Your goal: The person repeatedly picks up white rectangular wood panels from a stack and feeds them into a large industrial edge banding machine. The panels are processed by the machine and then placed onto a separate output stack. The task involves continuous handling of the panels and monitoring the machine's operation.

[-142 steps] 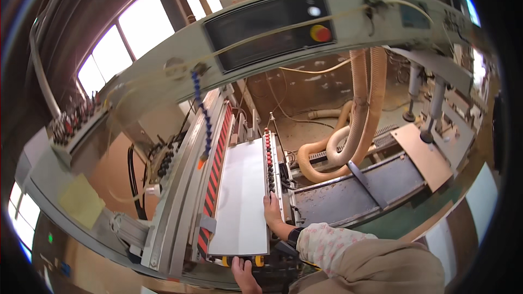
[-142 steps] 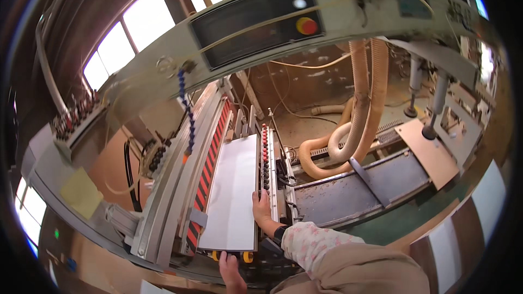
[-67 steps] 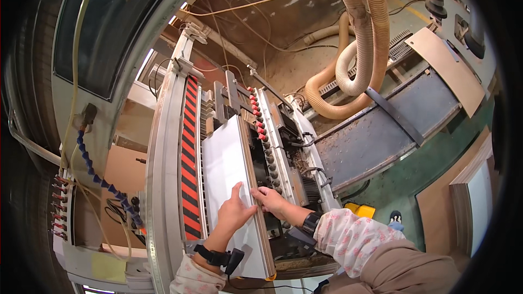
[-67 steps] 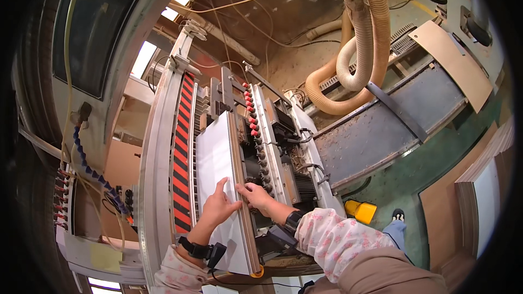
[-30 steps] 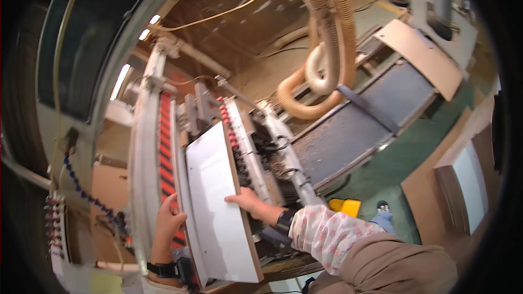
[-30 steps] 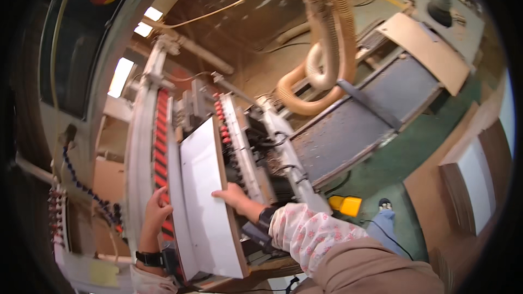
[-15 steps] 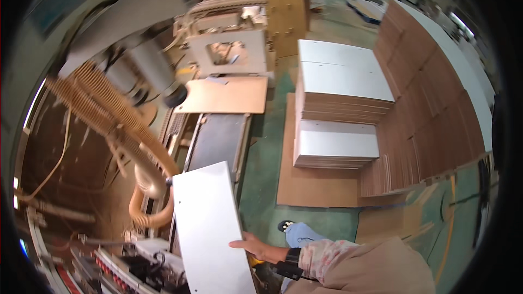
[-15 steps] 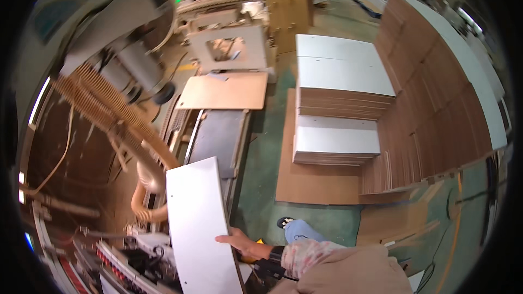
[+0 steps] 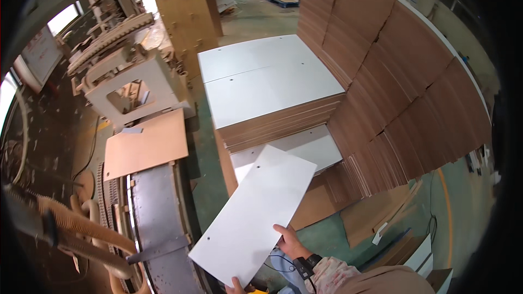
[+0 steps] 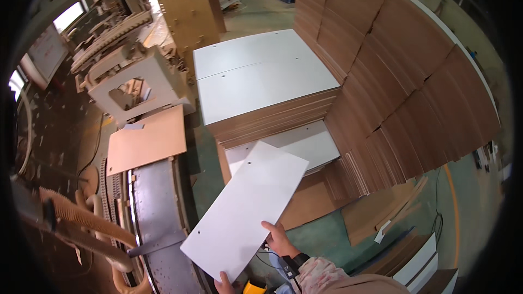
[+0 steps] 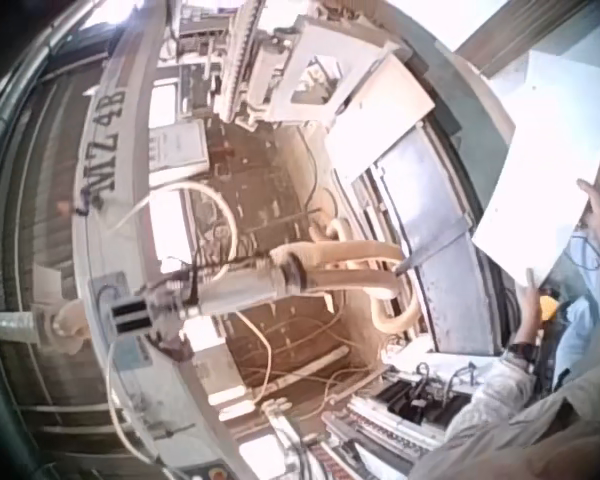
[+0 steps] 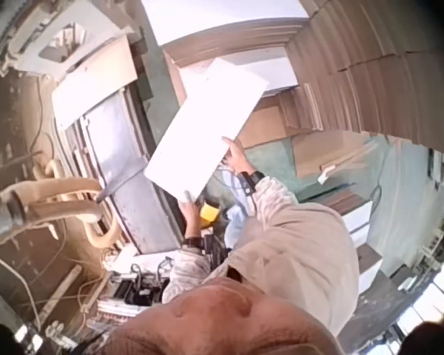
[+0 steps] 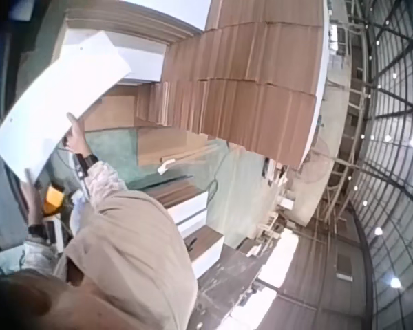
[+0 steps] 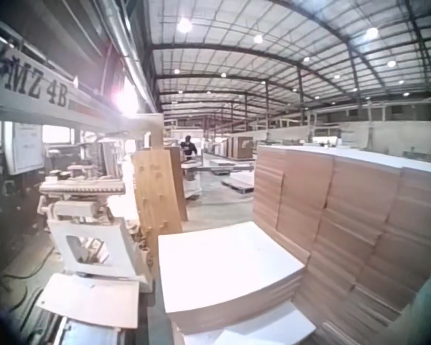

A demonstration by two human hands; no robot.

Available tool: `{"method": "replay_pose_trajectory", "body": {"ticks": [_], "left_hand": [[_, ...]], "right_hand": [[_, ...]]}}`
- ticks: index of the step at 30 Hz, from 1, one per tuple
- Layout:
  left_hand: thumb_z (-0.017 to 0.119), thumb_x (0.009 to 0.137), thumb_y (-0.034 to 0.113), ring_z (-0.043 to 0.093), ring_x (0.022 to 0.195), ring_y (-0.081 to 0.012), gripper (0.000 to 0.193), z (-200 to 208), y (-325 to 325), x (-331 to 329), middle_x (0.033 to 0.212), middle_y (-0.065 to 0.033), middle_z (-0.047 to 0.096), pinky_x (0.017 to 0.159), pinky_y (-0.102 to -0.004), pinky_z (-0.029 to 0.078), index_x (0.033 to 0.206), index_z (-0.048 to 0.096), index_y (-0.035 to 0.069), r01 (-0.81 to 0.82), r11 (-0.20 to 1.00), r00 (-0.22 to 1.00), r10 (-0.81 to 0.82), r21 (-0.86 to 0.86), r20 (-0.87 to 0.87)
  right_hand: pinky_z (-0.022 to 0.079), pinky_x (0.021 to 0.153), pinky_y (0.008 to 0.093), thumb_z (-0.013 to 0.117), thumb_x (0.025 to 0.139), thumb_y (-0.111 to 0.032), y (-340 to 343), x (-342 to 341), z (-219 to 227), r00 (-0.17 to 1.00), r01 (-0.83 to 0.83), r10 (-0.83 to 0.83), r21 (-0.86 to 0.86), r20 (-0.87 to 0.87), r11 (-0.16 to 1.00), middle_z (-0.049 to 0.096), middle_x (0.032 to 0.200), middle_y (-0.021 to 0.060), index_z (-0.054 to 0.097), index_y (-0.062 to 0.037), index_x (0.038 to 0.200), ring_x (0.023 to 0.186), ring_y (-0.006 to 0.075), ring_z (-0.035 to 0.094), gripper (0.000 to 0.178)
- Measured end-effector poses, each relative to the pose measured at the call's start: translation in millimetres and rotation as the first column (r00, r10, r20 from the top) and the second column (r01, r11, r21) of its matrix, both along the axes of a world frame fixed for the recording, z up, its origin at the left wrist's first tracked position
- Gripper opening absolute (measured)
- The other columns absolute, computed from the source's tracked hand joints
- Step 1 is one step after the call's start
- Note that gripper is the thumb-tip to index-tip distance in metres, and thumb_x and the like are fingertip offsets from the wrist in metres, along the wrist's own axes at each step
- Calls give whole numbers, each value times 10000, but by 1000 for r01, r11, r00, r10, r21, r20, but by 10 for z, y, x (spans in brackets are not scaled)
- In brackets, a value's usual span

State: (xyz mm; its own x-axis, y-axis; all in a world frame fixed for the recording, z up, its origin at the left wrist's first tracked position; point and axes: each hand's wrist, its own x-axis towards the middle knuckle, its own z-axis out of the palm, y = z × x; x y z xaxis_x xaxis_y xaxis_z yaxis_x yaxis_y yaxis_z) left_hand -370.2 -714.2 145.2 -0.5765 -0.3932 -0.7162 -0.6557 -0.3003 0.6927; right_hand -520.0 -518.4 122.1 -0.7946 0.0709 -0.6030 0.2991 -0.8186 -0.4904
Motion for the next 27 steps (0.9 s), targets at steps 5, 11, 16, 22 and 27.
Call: {"method": "replay_pose_trajectory", "body": {"ticks": [5,11,16,22,27], "left_hand": [[477,893,211,439,351,-137,268,-567,131,-1573,644,-76,529,286,-249,320,1021,433,-20,265,961,952,-273,-75,-139],[448,918,179,580,678,-187,313,-1728,266,-2468,897,-134,555,524,-295,485,1146,389,-28,127,974,989,-109,189,-105],[415,921,114,553,991,-267,417,-1741,655,-2858,1170,-147,477,788,-357,495,1314,306,33,-30,923,994,67,383,-82],[528,871,182,595,884,-182,478,-1454,742,-3207,1017,-96,562,657,-279,442,1283,327,45,300,940,952,-306,164,16],[545,867,227,585,937,-224,538,-1551,705,-3208,1044,-152,553,777,-313,458,1282,288,1,564,817,818,-532,123,-217]], "right_hand": [[456,884,404,585,820,-109,629,-534,-846,996,83,-84,23,37,996,548,1102,102,450,-42,1162,1032,224,538,374],[504,810,395,539,877,-373,1236,-1229,-1138,892,-408,385,55,236,912,577,1062,154,446,-35,1174,962,272,591,460],[527,732,380,418,862,-565,1455,-1607,-1298,824,-535,441,235,354,811,590,1033,196,429,-5,1192,878,299,622,651],[531,697,374,359,846,-630,1601,-1739,-1445,782,-580,390,337,486,742,587,1018,222,476,15,1149,838,298,631,722],[518,726,391,322,817,-686,1631,-1730,-1456,847,-494,307,426,435,758,581,1009,211,465,14,1158,865,293,617,792]]}}
